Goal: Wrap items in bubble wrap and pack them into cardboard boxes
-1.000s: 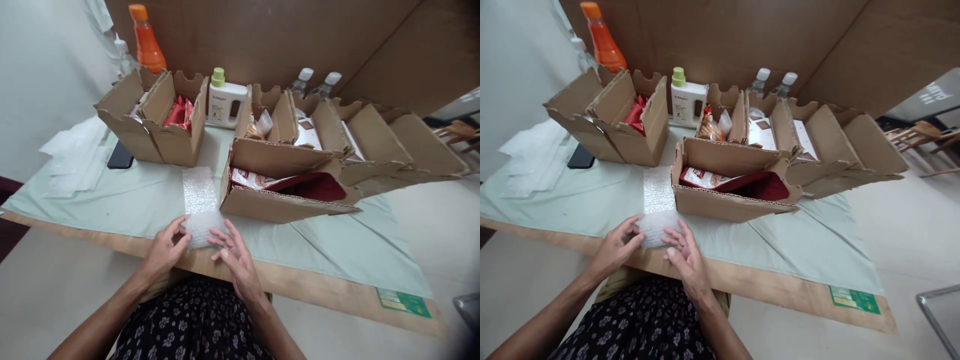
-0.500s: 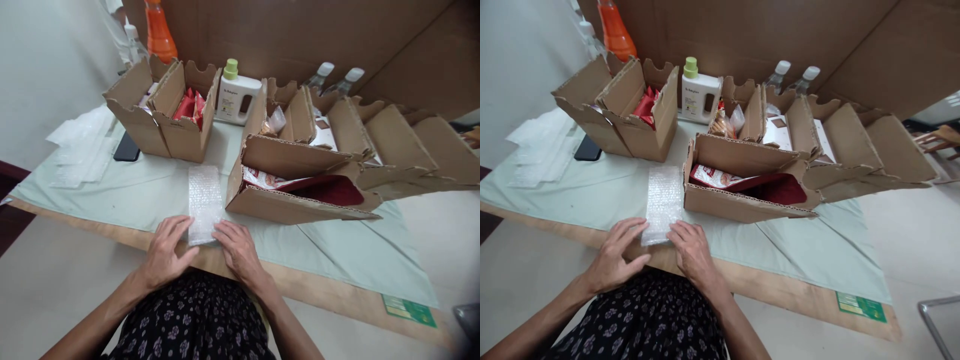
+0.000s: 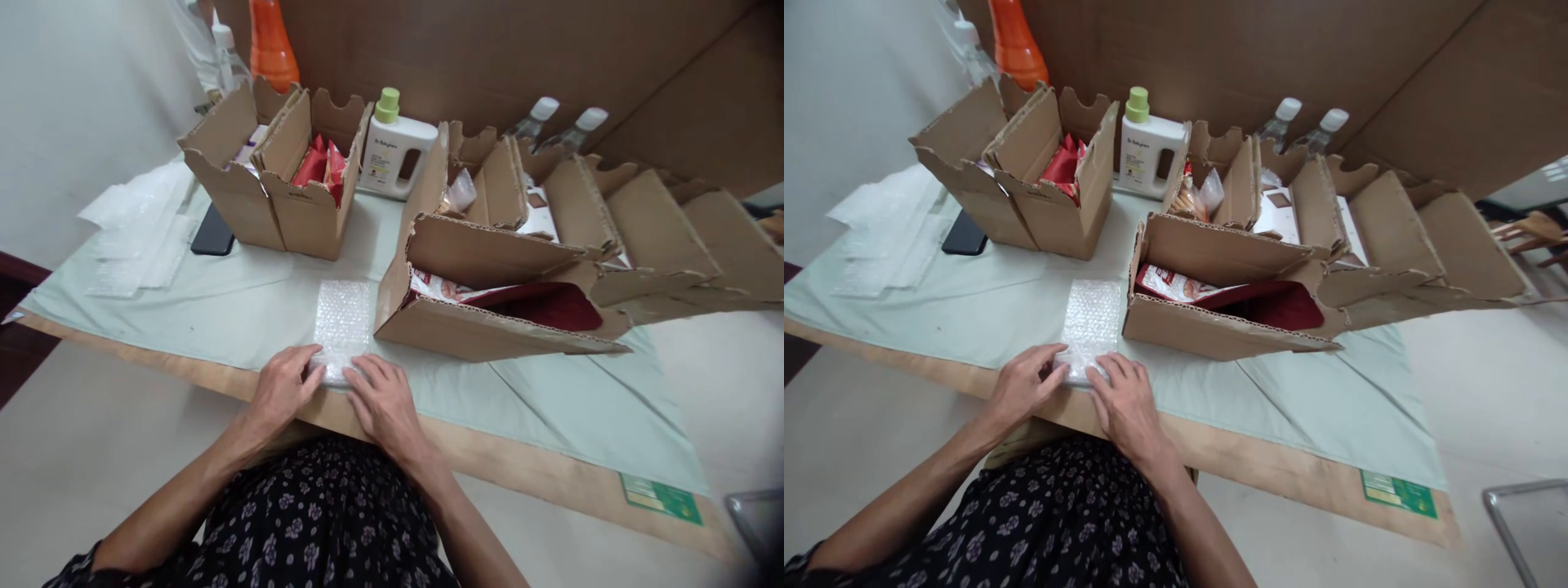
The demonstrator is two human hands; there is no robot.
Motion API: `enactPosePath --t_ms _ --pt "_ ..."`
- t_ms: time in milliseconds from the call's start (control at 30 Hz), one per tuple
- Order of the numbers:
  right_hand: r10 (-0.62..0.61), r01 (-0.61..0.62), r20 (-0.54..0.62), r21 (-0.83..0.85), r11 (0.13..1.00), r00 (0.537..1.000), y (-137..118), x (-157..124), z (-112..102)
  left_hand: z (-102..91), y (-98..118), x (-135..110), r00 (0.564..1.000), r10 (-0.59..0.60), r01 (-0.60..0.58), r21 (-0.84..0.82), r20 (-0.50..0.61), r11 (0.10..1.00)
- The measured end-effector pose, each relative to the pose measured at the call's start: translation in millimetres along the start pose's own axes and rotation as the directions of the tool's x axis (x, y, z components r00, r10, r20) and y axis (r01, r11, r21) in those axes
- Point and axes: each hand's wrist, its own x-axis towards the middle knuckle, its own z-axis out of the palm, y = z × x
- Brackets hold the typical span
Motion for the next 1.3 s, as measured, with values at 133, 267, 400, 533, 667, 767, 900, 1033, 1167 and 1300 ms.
enactPosePath --t_ms 133,267,400,533,667,767,900,1033,1167,1300 --pt "0.089 -0.092 0.027 0.149 0.985 0.996 3 7 5 -11.0 6 -15 0.984 0.172 -0.171 0.022 -0.042 0.985" --pt "0.162 -0.165 0.034 0.232 0.959 0.986 1 4 -2 -11.7 4 -18 0.977 0.209 -0.206 -0.058 0.044 0.977" --pt "0.138 -0.132 -0.095 0.063 0.989 0.986 -1 3 -4 2.8 -5 4 0.991 0.129 -0.129 0.018 0.036 0.991" --pt "0.079 -0.079 0.027 -0.001 0.997 0.997 4 10 1 4.3 -6 12 0.983 0.184 -0.182 0.067 -0.016 0.981" --pt "0.135 -0.143 0.06 0.174 0.974 0.989 7 11 -1 -8.0 -1 -6 0.965 0.262 -0.261 -0.043 0.014 0.964" --pt "0.173 -0.179 0.049 0.204 0.962 0.984 3 4 -7 -9.1 -2 -9 0.975 0.221 -0.218 -0.066 0.034 0.974" --pt "0.161 -0.161 -0.027 -0.007 0.987 0.987 -2 4 -6 0.2 -8 12 0.992 0.126 -0.126 0.049 0.013 0.991" --pt "0.114 -0.112 0.057 -0.04 0.993 0.992 1 19 4 -0.7 -8 19 0.998 -0.018 0.016 -0.038 -0.057 0.999" --pt "0.28 -0.276 0.014 0.216 0.936 0.96 4 30 8 -9.4 3 -4 0.933 -0.359 0.324 -0.442 0.006 0.836" --pt "0.309 -0.327 0.121 0.501 0.801 0.943 -6 17 -3 -12.5 21 -20 0.871 -0.415 0.457 -0.741 0.262 0.492"
